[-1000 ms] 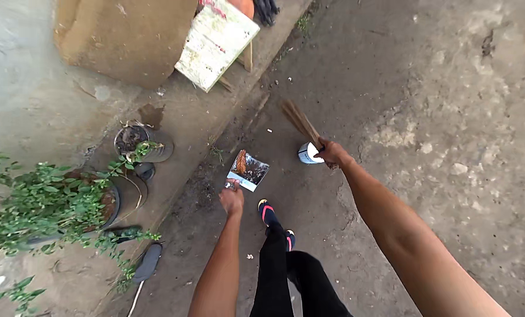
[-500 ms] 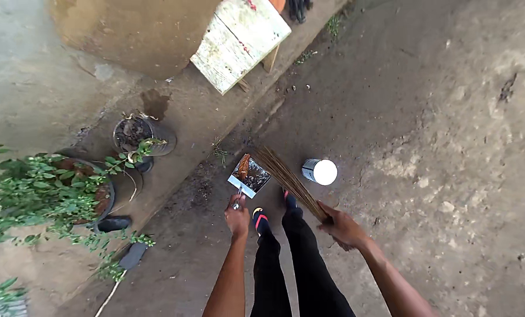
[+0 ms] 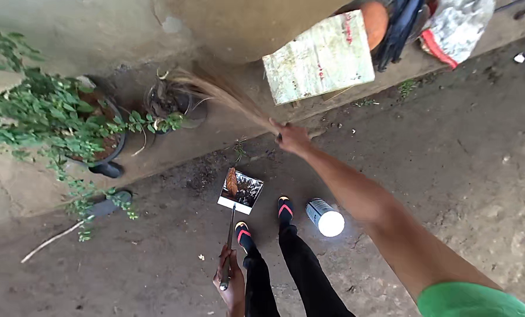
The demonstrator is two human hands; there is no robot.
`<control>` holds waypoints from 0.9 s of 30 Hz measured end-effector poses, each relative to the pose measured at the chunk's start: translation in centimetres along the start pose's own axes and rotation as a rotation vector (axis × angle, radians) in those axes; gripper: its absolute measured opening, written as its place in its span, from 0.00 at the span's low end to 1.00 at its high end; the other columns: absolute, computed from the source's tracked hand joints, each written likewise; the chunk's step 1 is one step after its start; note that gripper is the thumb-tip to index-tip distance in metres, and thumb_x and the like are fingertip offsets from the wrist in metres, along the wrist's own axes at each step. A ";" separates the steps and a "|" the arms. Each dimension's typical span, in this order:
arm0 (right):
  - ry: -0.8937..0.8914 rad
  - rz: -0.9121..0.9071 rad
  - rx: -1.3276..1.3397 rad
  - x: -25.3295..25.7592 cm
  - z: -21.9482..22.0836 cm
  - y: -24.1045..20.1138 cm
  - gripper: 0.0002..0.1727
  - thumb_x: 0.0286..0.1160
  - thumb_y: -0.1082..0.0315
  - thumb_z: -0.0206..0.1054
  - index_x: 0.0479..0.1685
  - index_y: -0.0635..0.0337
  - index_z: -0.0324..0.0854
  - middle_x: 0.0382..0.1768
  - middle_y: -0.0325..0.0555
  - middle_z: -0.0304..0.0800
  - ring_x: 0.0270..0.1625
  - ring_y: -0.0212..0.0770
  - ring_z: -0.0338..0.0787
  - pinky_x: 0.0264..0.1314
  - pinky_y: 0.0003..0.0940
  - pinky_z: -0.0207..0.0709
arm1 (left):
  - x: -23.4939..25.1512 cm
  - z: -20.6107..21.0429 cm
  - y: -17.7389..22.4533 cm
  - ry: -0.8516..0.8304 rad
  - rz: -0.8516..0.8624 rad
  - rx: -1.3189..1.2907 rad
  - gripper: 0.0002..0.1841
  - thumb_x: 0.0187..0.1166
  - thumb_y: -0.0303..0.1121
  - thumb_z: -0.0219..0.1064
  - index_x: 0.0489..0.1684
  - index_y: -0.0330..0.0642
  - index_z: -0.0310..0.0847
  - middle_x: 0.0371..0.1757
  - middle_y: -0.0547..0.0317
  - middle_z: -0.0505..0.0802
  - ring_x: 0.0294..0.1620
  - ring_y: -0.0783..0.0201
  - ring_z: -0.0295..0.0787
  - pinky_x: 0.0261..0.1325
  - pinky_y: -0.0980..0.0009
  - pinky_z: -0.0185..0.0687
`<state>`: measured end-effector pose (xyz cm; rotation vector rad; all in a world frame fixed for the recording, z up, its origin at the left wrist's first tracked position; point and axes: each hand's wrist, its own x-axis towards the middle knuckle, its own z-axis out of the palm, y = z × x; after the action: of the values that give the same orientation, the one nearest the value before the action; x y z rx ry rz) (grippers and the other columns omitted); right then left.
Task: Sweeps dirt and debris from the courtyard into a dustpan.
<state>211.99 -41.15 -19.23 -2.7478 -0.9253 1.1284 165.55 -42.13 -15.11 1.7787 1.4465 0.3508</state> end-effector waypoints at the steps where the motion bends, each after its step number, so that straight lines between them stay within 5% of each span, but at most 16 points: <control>1: 0.031 0.022 -0.005 2.8 0.3 0.0 0.46 0.77 0.54 0.68 0.96 0.21 0.48 0.66 0.70 0.85 0.56 0.74 0.90 0.50 0.76 0.79 | -0.5 0.3 -0.1 0.030 -0.025 -0.007 0.09 0.80 0.29 0.70 0.46 0.30 0.89 0.61 0.47 0.95 0.63 0.67 0.92 0.66 0.73 0.86; 4: 0.056 0.102 -0.027 7.4 1.0 1.5 0.47 0.75 0.54 0.66 0.97 0.23 0.47 0.68 0.68 0.84 0.58 0.72 0.90 0.49 0.75 0.80 | -1.9 1.4 -0.9 0.083 -0.066 -0.024 0.09 0.81 0.29 0.70 0.46 0.30 0.89 0.63 0.46 0.93 0.67 0.66 0.91 0.70 0.72 0.85; 8: -0.021 0.135 0.017 6.4 4.4 4.6 0.46 0.80 0.51 0.66 0.98 0.27 0.46 0.67 0.64 0.88 0.64 0.70 0.89 0.58 0.76 0.79 | -2.5 1.9 -2.3 0.131 -0.115 -0.037 0.10 0.81 0.30 0.69 0.46 0.29 0.89 0.62 0.46 0.94 0.67 0.65 0.91 0.71 0.71 0.84; 12: -0.045 0.104 0.092 -5.6 10.6 9.0 0.45 0.82 0.49 0.65 0.98 0.28 0.45 0.64 0.62 0.89 0.61 0.65 0.91 0.60 0.70 0.82 | -2.7 1.5 -3.0 0.151 -0.159 -0.080 0.09 0.81 0.27 0.69 0.48 0.28 0.87 0.61 0.46 0.94 0.66 0.65 0.91 0.71 0.70 0.85; 16: -0.023 0.089 0.244 -17.4 12.7 9.2 0.42 0.81 0.50 0.65 0.96 0.41 0.55 0.64 0.57 0.91 0.56 0.58 0.94 0.61 0.62 0.85 | -3.4 1.3 -4.2 0.169 -0.203 -0.115 0.10 0.82 0.28 0.69 0.48 0.27 0.87 0.60 0.46 0.95 0.67 0.63 0.91 0.72 0.68 0.84; 21: 0.065 0.114 0.418 -23.9 13.5 8.8 0.43 0.78 0.52 0.66 0.95 0.48 0.57 0.61 0.55 0.93 0.51 0.49 0.96 0.58 0.54 0.87 | -4.2 1.4 -4.6 0.169 -0.243 -0.099 0.10 0.81 0.28 0.69 0.48 0.27 0.87 0.63 0.43 0.94 0.69 0.60 0.90 0.74 0.65 0.83; 24: 0.026 0.138 0.384 -23.0 12.8 8.7 0.43 0.79 0.51 0.65 0.96 0.45 0.55 0.66 0.54 0.91 0.57 0.49 0.95 0.64 0.55 0.86 | -4.0 1.7 -4.5 0.166 -0.233 -0.078 0.10 0.81 0.29 0.69 0.46 0.28 0.88 0.62 0.44 0.94 0.68 0.61 0.91 0.72 0.67 0.83; 27: -0.034 0.136 0.284 -16.3 10.7 5.5 0.42 0.85 0.50 0.61 0.98 0.44 0.51 0.67 0.58 0.89 0.63 0.56 0.92 0.69 0.59 0.82 | -3.5 1.9 -4.6 0.144 -0.237 -0.075 0.10 0.82 0.29 0.69 0.48 0.29 0.89 0.62 0.45 0.94 0.67 0.62 0.91 0.72 0.67 0.83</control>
<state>198.73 -56.45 -18.12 -2.5971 -0.5373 1.2231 162.52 -45.97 -18.73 1.5282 1.7033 0.4102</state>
